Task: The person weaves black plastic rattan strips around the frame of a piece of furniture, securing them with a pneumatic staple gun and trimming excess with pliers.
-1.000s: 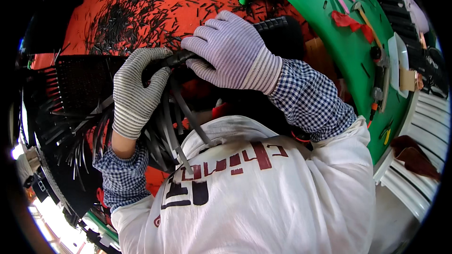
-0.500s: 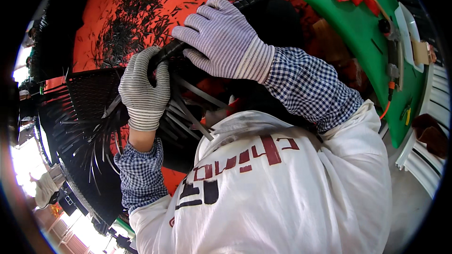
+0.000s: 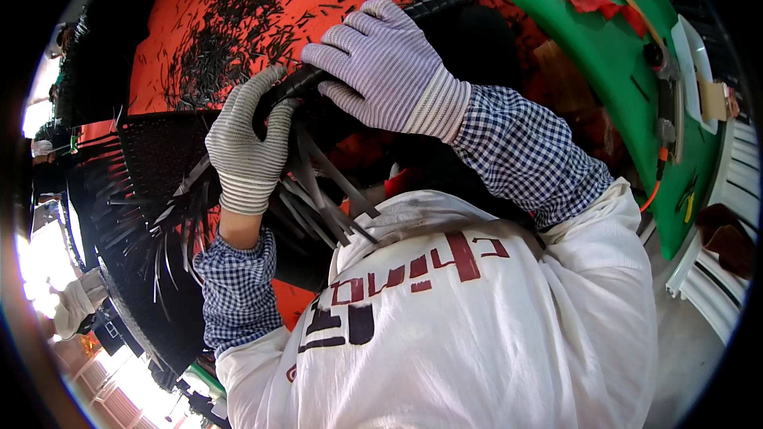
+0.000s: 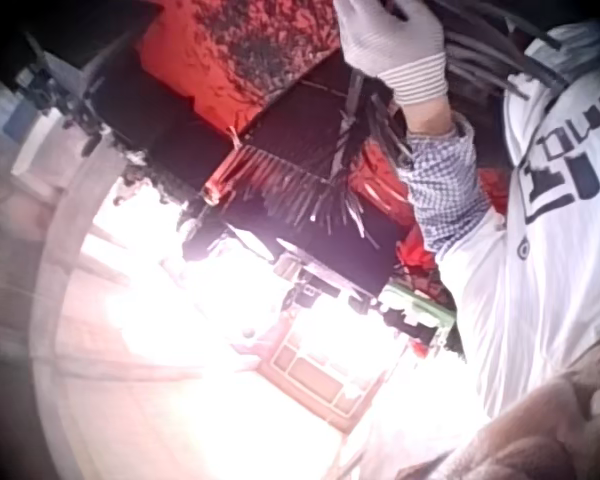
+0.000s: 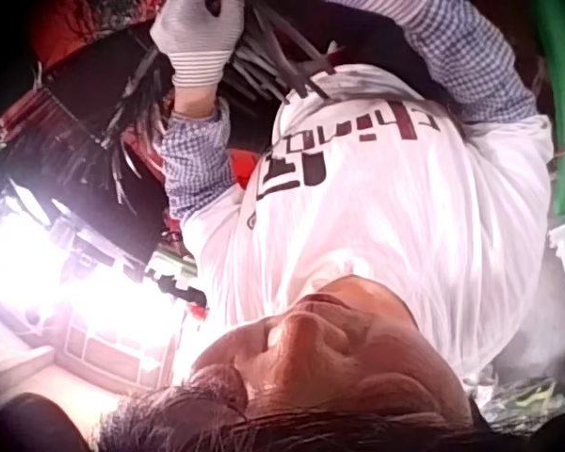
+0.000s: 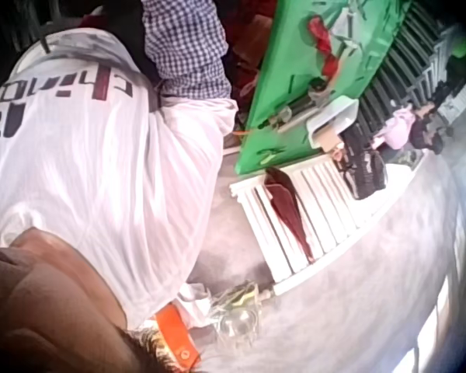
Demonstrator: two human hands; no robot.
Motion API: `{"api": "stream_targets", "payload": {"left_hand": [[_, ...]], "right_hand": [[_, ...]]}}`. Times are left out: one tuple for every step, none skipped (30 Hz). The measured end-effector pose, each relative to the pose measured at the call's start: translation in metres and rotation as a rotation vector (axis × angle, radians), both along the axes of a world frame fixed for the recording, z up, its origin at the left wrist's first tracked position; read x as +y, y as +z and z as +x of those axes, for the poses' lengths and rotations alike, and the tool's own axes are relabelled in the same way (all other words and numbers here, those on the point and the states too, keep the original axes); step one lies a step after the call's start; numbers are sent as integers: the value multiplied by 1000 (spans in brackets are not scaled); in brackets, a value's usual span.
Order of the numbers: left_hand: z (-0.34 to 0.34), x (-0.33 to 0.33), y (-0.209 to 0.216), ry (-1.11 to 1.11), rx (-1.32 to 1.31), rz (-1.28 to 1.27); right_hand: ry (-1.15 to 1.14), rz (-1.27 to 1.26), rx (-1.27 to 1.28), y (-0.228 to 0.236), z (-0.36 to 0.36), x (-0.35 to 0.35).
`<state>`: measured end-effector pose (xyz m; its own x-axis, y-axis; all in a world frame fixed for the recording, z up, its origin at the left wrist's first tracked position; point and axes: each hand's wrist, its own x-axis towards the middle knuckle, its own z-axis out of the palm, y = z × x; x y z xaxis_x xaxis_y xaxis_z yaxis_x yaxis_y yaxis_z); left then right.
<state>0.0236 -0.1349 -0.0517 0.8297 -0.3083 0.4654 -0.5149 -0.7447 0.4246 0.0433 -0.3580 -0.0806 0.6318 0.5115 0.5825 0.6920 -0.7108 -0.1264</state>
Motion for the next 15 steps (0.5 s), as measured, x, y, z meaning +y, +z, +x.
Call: {"api": "stream_targets", "payload": {"left_hand": [[1, 0, 1, -30, -11, -45], [-1, 0, 4, -32, 34, -43], [-1, 1, 6, -25, 31, -44], [0, 4, 7, -42, 98, -29], [0, 6, 7, -59, 165, -15], [1, 7, 7, -53, 161, -19], [1, 7, 7, -75, 172, -7], [2, 7, 8, -98, 182, 5], [2, 6, 9, -93, 180, 1], [1, 6, 11, -96, 220, -11], [0, 6, 12, -100, 259, -23], [0, 7, 11, -93, 257, -25], [3, 6, 10, -101, 279, -63], [4, 6, 10, -108, 301, -102], [4, 5, 11, -104, 301, -108]], "right_hand": [[-1, 10, -4, -1, 1, 0], [-1, 20, -9, -1, 1, 0], [6, 19, -12, -1, 1, 0], [46, 90, -22, -2, 0, -1], [86, 160, -31, -3, 0, -2], [91, 157, -33, -4, -2, -3], [120, 177, -59, -5, -4, -5], [149, 196, -84, -6, -6, -5], [154, 192, -85, -7, -8, -5], [159, 143, -139, -8, -12, -3], [163, 93, -192, -8, -15, 0], [183, 131, -164, -8, -18, 7], [188, 153, -140, -10, -19, 12], [188, 103, -182, -11, -17, 12], [190, 54, -224, -11, -15, 12]]}}
